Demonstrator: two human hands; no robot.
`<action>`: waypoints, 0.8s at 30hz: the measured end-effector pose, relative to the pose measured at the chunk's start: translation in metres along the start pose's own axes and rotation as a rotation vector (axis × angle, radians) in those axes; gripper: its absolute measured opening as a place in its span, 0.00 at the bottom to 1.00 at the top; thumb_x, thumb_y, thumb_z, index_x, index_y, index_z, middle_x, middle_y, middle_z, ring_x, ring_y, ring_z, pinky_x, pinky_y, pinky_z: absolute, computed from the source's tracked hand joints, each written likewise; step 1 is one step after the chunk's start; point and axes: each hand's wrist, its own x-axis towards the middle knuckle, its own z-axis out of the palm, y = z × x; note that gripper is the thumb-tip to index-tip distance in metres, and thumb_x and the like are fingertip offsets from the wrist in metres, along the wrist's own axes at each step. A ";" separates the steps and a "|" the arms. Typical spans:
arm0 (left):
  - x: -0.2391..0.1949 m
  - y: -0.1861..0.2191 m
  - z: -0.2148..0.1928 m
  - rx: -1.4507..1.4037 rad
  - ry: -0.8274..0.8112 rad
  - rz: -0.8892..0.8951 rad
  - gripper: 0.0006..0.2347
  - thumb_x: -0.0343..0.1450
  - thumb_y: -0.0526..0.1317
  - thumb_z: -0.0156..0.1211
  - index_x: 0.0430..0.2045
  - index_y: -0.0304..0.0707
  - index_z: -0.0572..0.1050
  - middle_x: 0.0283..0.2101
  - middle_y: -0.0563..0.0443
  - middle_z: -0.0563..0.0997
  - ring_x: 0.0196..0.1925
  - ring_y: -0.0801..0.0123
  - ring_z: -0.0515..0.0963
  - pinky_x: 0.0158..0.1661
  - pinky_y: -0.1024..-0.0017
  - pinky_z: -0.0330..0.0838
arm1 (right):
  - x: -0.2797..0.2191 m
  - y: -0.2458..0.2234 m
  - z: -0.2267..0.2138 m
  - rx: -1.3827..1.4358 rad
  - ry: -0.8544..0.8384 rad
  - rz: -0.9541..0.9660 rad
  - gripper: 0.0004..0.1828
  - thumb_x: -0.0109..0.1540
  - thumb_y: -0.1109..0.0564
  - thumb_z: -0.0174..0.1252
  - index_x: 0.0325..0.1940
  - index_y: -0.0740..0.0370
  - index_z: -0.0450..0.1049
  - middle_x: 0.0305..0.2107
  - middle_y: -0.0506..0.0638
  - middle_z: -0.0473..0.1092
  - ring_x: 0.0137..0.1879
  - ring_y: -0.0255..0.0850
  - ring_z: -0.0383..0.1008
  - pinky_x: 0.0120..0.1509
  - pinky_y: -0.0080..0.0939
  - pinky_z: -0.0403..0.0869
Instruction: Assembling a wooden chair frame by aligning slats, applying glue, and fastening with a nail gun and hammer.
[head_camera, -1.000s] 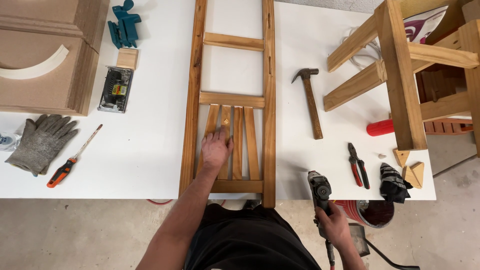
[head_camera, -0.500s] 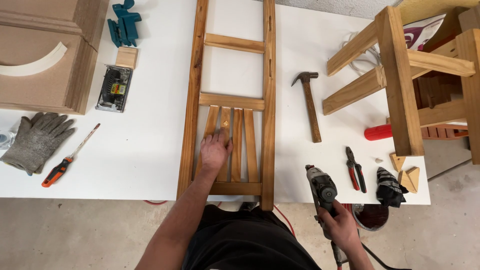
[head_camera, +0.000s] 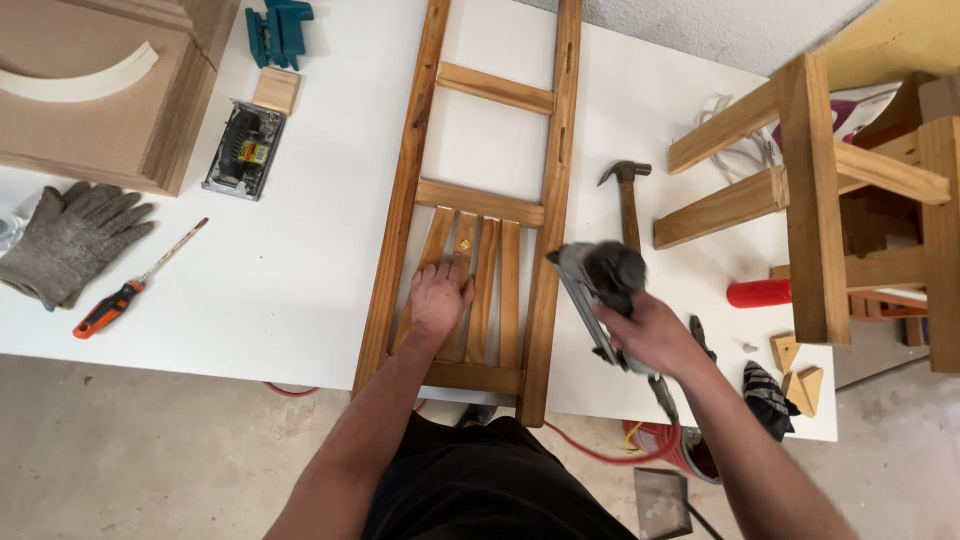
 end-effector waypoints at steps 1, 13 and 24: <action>0.000 0.000 0.000 -0.007 -0.007 -0.003 0.22 0.68 0.53 0.60 0.53 0.44 0.79 0.33 0.52 0.81 0.39 0.62 0.79 0.40 0.64 0.71 | 0.015 -0.010 0.000 -0.039 -0.010 -0.051 0.28 0.62 0.33 0.56 0.33 0.63 0.76 0.19 0.56 0.77 0.35 0.51 0.83 0.47 0.51 0.76; -0.001 -0.002 0.003 -0.031 0.075 0.007 0.20 0.64 0.51 0.60 0.46 0.42 0.80 0.31 0.51 0.78 0.36 0.61 0.77 0.37 0.63 0.70 | 0.127 -0.120 0.023 -0.053 -0.110 -0.267 0.24 0.63 0.41 0.64 0.32 0.65 0.73 0.17 0.53 0.70 0.21 0.42 0.76 0.36 0.41 0.75; 0.000 -0.003 0.001 -0.034 0.102 0.022 0.19 0.64 0.50 0.62 0.45 0.41 0.80 0.31 0.51 0.77 0.35 0.60 0.76 0.36 0.63 0.68 | 0.131 -0.147 0.027 -0.042 -0.167 -0.229 0.21 0.63 0.43 0.64 0.30 0.64 0.71 0.17 0.53 0.69 0.20 0.40 0.73 0.31 0.39 0.74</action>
